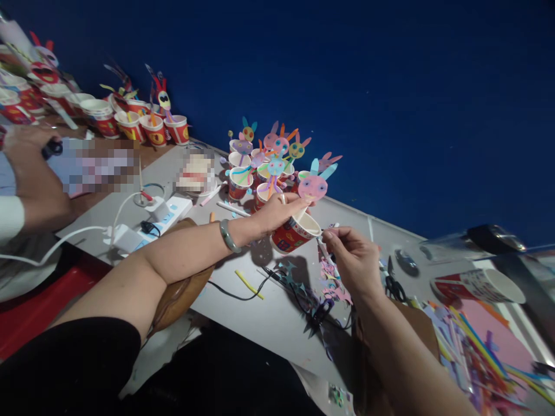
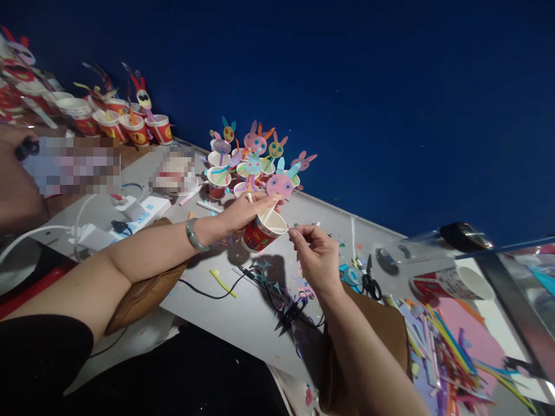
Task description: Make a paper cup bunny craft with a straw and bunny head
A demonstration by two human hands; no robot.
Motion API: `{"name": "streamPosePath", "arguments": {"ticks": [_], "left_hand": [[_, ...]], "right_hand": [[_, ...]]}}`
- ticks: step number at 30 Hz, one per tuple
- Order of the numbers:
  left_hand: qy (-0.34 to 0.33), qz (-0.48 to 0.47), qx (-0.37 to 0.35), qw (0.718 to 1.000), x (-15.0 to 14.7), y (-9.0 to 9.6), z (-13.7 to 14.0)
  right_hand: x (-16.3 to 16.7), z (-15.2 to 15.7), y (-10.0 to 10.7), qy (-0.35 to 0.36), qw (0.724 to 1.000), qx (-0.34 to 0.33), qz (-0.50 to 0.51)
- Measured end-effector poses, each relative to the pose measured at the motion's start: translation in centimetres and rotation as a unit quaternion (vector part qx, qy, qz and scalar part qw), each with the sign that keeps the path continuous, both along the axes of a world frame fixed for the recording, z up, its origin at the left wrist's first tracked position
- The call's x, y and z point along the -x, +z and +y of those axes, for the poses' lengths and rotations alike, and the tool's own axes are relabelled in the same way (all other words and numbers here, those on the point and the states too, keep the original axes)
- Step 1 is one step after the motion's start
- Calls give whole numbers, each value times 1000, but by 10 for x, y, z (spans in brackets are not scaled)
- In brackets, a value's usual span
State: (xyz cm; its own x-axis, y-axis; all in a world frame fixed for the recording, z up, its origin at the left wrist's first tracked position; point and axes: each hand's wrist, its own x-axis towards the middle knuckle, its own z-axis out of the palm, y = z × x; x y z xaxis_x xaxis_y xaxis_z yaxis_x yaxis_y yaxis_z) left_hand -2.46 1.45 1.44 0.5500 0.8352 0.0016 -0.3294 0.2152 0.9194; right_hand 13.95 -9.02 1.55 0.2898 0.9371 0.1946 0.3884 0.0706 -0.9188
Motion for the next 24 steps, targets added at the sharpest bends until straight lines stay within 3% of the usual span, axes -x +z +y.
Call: {"name": "streamPosePath", "arguments": {"ticks": [5,12,17,20,24], "left_hand": [[2,10,-22,1000,1,1,0],[-6,-22,6,1000,-2,-7,9],[12,-8,-7,1000,1,-5,12],[30,6,-32,999,3,-3,11],[53,-11,-28,998,3,-3,13]], "right_hand": [[0,1,1,-1,1000,-3,12],[-18,-3,-4,22,999,14,45],[-58,-17,-14,-85,995,-3,-55],[-81,-31,-12,-122,992,-15,-34],[-100,-50,-10,-198,974,-10,-114]]}}
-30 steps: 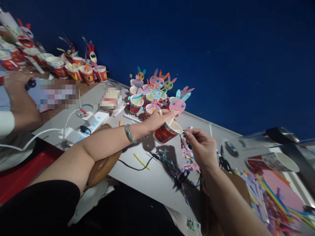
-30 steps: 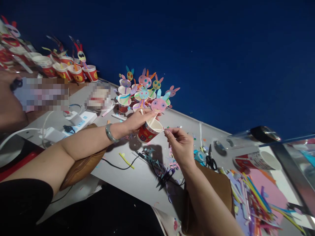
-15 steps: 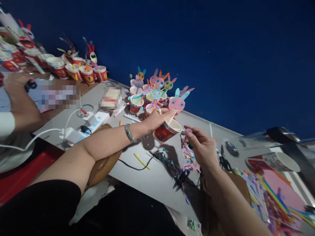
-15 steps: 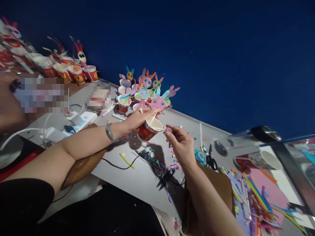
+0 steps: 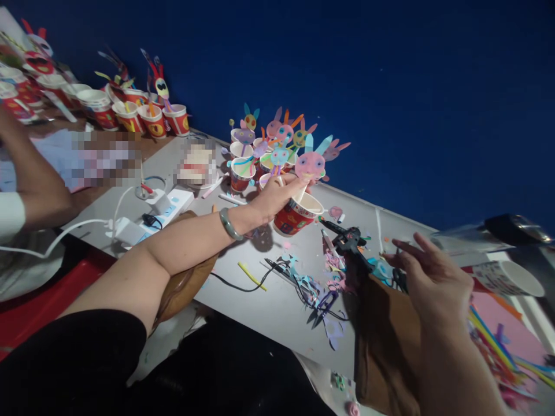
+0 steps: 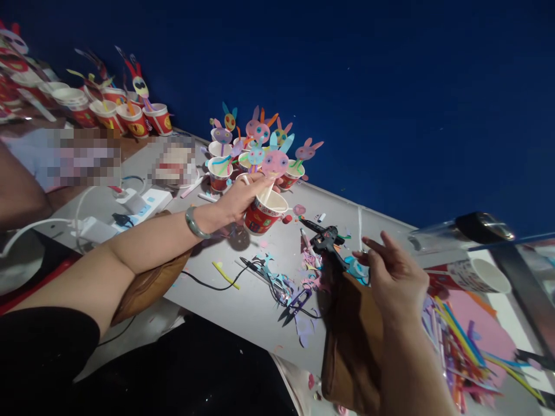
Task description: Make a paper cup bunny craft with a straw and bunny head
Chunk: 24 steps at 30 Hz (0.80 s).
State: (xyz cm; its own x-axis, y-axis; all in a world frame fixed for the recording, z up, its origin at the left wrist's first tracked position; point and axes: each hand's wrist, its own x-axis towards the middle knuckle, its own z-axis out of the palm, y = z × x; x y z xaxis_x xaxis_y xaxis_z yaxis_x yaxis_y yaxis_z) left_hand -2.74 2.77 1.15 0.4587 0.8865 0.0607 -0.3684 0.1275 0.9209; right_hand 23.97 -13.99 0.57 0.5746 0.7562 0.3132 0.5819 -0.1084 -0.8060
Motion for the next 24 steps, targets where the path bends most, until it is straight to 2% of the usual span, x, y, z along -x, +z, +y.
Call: {"name": "streamPosePath", "arguments": {"ticks": [3,8,12,15,18,21,24], "left_hand": [[0,-12,20,1000,-2,-1,2],[3,-10,25,1000,-1,0,2],[2,-4,35,999,0,3,1],[2,-15,36,999,0,5,1],[-3,-21,41,999,0,6,1],[-8,-23,51,998,0,6,0],[-2,-22,47,999,-1,4,0]], "right_hand": [[-7,-9,-2,-21,997,50,-50],[-6,-6,-6,-7,977,131,-170],[-1,2,-5,-8,976,126,-177],[-5,7,-5,-46,975,132,-173],[-13,9,-8,-74,965,124,-217],[-17,8,-12,-38,964,105,-243],[-15,5,-15,-6,979,107,-172]]}}
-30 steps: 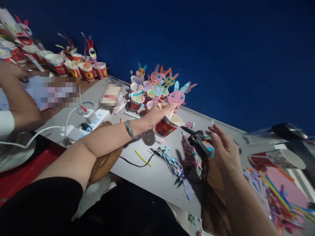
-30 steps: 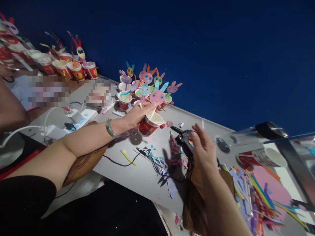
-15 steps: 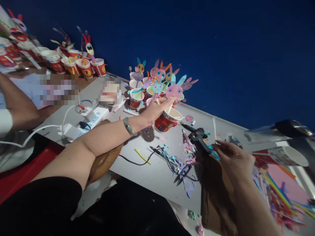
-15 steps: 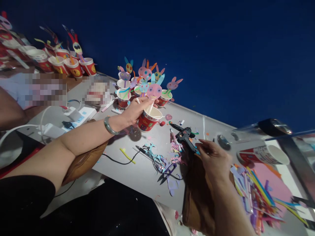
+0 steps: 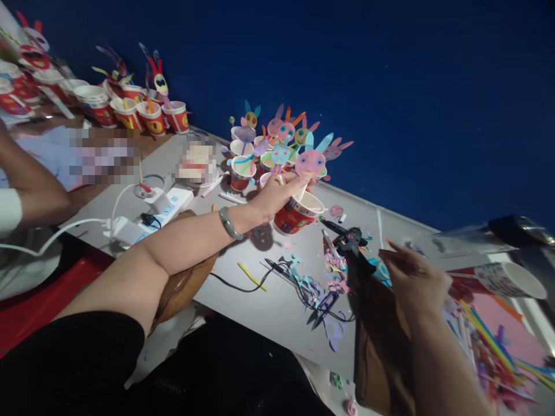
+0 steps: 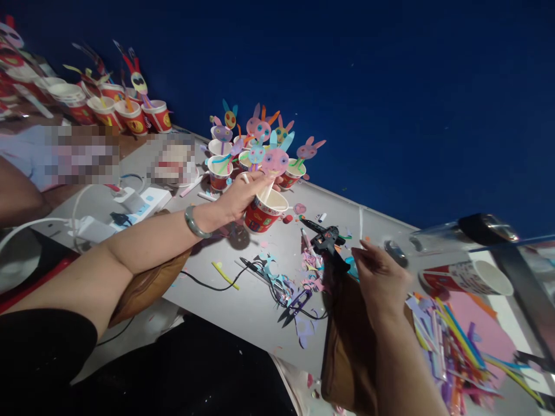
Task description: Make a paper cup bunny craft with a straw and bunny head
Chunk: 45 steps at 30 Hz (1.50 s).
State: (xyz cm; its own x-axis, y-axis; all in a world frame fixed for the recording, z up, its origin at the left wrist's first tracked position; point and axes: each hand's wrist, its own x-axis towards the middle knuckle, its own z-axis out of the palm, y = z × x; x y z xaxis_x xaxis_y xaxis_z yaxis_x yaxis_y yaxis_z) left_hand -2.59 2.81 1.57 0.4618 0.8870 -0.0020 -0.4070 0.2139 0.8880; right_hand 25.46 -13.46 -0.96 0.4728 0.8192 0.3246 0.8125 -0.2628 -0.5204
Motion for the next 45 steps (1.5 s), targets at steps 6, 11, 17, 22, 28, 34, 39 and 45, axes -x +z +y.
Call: {"name": "streamPosePath", "arguments": {"ticks": [6,11,17,22,28,34,39,45], "left_hand": [[5,19,-10,1000,0,-3,1],[1,9,-21,1000,0,-4,2],[3,10,-26,1000,-1,-6,4],[3,10,-31,999,0,-8,5],[-6,-3,-16,1000,-1,-6,4],[-12,-3,2,1000,1,-1,1],[-2,2,-1,1000,2,2,1],[-5,-6,12,1000,3,5,-1]], "right_hand": [[0,0,-2,-28,997,5,-71],[-2,8,-10,61,970,128,-197],[8,20,-26,72,902,285,-317],[20,22,-22,40,903,243,-352],[22,12,-4,-37,944,146,-293],[34,4,-4,87,989,122,-15],[62,5,-12,223,964,140,35],[81,7,-20,285,945,161,-15]]}}
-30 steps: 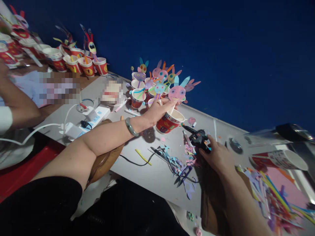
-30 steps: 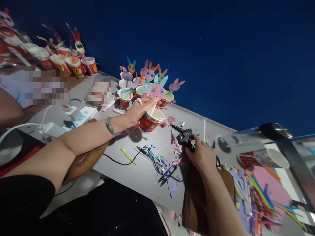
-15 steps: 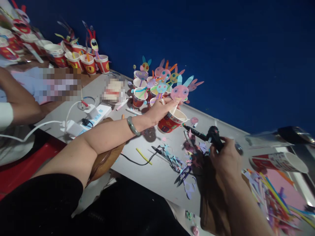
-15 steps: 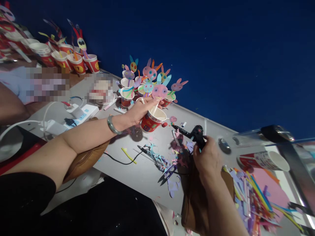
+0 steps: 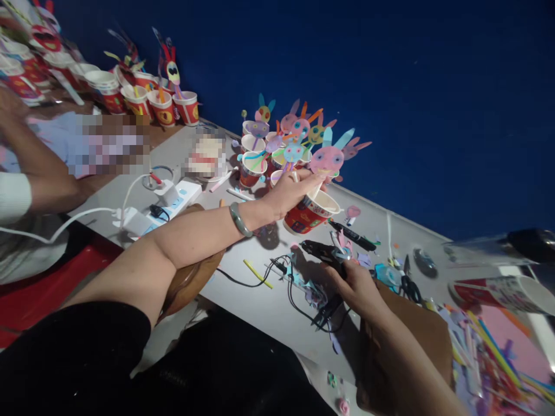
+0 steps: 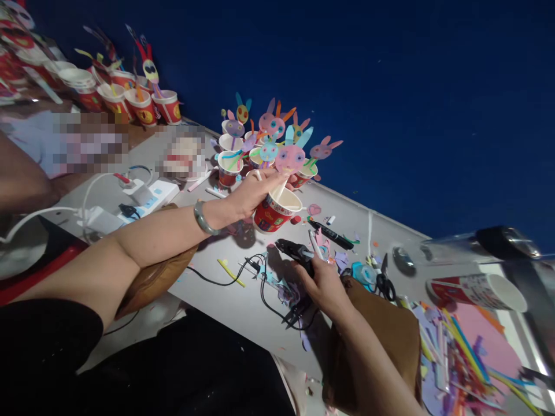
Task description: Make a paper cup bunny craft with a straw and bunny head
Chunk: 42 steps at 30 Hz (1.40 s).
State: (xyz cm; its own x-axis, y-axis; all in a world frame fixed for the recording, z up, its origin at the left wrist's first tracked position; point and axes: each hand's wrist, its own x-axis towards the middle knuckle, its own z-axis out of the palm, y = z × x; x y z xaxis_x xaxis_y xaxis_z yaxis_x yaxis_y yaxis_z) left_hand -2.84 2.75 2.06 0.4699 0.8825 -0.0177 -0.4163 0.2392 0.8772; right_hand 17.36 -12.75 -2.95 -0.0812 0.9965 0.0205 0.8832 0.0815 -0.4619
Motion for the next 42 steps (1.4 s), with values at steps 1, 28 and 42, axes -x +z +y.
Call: {"name": "streamPosePath", "arguments": {"ticks": [1,28,42], "left_hand": [[-4,-4,2,1000,0,0,0],[-17,-16,28,999,2,4,-5],[-15,-18,25,999,2,2,-5]], "right_hand": [[2,0,-1,4,1000,3,-8],[5,0,-14,-33,998,47,-28],[4,-1,-12,-43,997,55,-44]]}}
